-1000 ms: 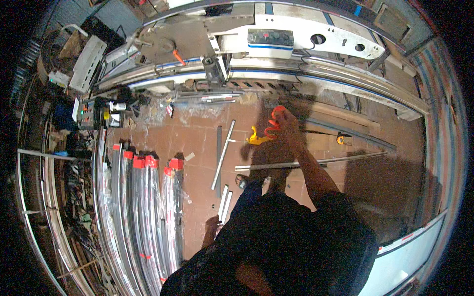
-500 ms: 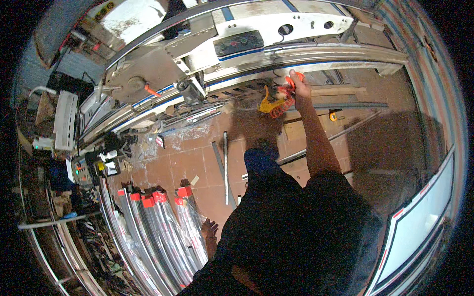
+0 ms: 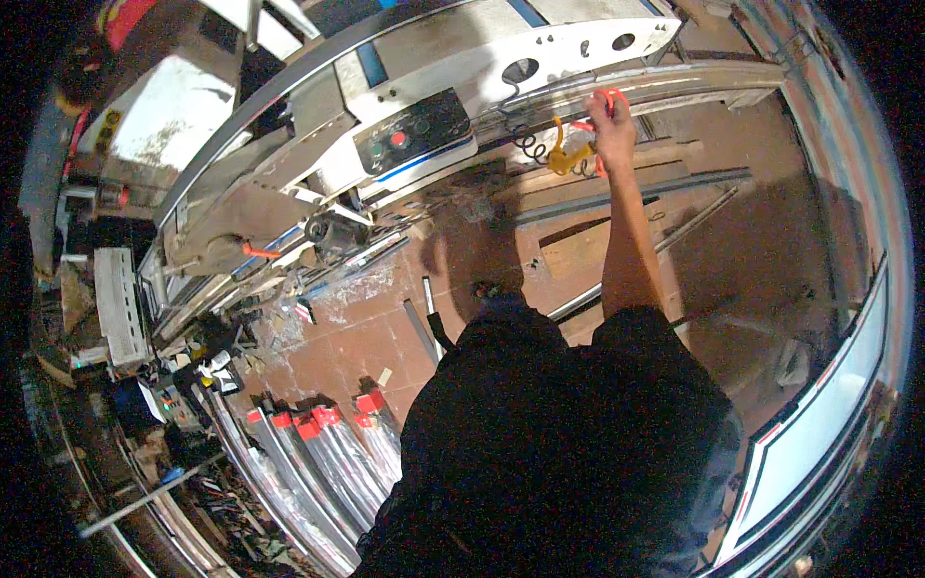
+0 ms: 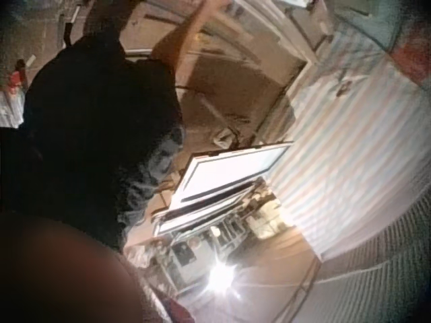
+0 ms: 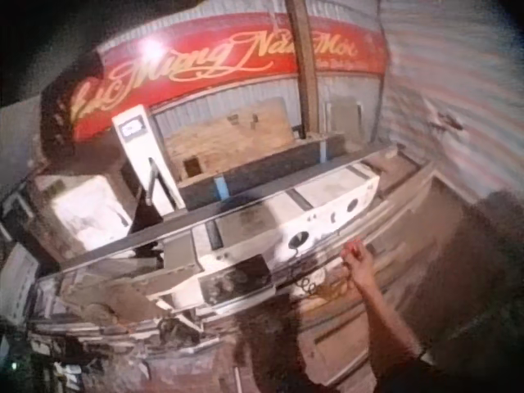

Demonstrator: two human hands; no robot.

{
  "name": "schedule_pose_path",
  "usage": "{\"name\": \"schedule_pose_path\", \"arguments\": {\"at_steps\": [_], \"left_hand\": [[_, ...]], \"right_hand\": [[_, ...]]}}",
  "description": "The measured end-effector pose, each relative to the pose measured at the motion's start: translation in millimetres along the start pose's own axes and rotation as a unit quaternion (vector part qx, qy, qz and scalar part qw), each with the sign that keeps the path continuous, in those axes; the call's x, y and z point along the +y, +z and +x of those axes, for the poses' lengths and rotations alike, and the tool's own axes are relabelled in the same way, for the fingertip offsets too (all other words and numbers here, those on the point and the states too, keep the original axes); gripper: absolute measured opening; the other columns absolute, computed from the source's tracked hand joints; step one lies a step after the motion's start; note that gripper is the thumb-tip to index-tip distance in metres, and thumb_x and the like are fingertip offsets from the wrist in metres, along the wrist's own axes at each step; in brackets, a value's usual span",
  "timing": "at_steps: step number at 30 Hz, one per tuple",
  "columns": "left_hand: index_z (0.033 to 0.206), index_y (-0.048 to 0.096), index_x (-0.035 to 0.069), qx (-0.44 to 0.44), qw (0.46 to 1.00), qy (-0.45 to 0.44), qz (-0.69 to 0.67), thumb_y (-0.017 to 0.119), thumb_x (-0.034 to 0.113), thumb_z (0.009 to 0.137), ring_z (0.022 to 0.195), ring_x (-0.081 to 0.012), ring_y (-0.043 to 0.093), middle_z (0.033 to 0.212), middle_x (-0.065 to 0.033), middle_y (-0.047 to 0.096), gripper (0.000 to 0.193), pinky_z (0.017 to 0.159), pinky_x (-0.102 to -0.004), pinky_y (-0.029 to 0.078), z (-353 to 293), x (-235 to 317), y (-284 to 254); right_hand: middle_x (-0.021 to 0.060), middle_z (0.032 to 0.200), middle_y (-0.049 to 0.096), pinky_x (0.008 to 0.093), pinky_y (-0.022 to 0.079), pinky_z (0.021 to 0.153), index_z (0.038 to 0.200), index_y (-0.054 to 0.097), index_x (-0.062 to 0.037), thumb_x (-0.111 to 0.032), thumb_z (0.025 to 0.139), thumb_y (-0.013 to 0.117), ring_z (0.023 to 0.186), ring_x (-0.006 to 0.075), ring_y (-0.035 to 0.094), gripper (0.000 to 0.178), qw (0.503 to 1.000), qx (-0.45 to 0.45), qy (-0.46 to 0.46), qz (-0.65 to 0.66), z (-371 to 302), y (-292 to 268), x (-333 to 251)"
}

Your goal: The person organizes a coiled orange cable, then uses a yellow-handled screwdriver to adjust components on a miter saw. They position metal profiles on the saw, assist another person in aligning the material, and later handle a yellow extension cord while the coworker operates the saw.

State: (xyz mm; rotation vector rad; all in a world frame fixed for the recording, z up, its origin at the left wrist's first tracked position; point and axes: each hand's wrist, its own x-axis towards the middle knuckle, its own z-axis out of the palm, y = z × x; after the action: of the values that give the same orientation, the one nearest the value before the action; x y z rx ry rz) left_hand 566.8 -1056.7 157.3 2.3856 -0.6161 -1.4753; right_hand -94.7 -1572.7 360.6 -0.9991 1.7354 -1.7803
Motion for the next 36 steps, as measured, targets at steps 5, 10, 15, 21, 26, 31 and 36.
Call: {"name": "schedule_pose_path", "arguments": {"at_steps": [5,10,15,21,26,31,36], "left_hand": [[0.119,0.064,0.005,0.007,0.987,0.090,-0.134,0.063,0.042,0.099,0.078,-0.0228,0.072,0.097,-0.0115,0.073,0.043,0.062,-0.0331,0.056,33.5,125.2,-8.3],[0.123,0.064,0.006,0.013,0.989,0.072,-0.130,0.068,0.043,0.097,0.077,-0.0172,0.071,0.096,-0.0061,0.072,0.045,0.061,-0.0280,0.053,35.6,247.8,-23.5],[0.124,0.064,0.005,-0.009,0.996,0.037,-0.079,0.067,0.037,0.099,0.077,-0.0167,0.071,0.096,-0.0052,0.071,0.042,0.059,-0.0268,0.051,43.0,278.4,-21.4],[0.121,0.067,0.003,-0.025,0.987,0.137,0.077,0.066,0.037,0.099,0.076,-0.0170,0.071,0.094,-0.0059,0.071,0.041,0.061,-0.0276,0.052,23.4,235.7,-23.4],[0.117,0.069,0.000,-0.063,0.994,0.080,-0.042,0.065,0.042,0.098,0.089,-0.0217,0.071,0.099,-0.0121,0.074,0.046,0.075,-0.0345,0.057,13.8,193.2,-21.5],[0.116,0.069,0.000,-0.042,0.990,0.125,0.057,0.066,0.041,0.098,0.084,-0.0206,0.071,0.098,-0.0098,0.073,0.045,0.071,-0.0328,0.057,23.3,196.2,-11.2],[0.123,0.066,0.001,-0.051,0.987,0.132,0.076,0.065,0.038,0.099,0.079,-0.0181,0.071,0.093,-0.0073,0.070,0.044,0.064,-0.0284,0.052,29.5,245.5,-3.9]], "right_hand": [[0.0090,0.100,0.073,0.0293,0.053,0.079,0.116,0.070,0.0007,-0.036,0.092,0.077,0.088,0.0128,0.066,0.044,0.998,-0.033,-0.031,-0.038,52.0,6.8,3.5],[0.0080,0.090,0.073,0.0305,0.052,0.073,0.111,0.071,-0.0025,-0.037,0.092,0.075,0.079,0.0133,0.064,0.039,0.992,-0.028,-0.043,-0.117,98.8,12.6,21.1],[0.0056,0.090,0.072,0.0324,0.052,0.071,0.114,0.071,-0.0018,-0.034,0.097,0.071,0.077,0.0126,0.062,0.037,0.996,-0.044,-0.013,-0.072,141.4,16.7,48.4],[0.0079,0.103,0.073,0.0278,0.054,0.078,0.126,0.067,0.0028,-0.026,0.096,0.072,0.086,0.0133,0.068,0.042,0.991,-0.008,0.106,0.077,170.3,19.6,68.3],[0.0057,0.097,0.072,0.0269,0.053,0.069,0.117,0.069,0.0002,-0.024,0.091,0.078,0.081,0.0128,0.067,0.036,0.989,0.015,0.126,0.075,181.9,15.4,88.5],[0.0050,0.089,0.072,0.0255,0.051,0.060,0.112,0.070,-0.0021,-0.025,0.088,0.081,0.071,0.0109,0.065,0.035,0.989,-0.019,0.142,0.040,189.5,13.7,80.4],[0.0049,0.089,0.071,0.0248,0.050,0.058,0.117,0.065,0.0005,-0.015,0.092,0.073,0.071,0.0114,0.065,0.030,0.978,0.006,0.132,0.159,174.4,19.1,51.2]]}}
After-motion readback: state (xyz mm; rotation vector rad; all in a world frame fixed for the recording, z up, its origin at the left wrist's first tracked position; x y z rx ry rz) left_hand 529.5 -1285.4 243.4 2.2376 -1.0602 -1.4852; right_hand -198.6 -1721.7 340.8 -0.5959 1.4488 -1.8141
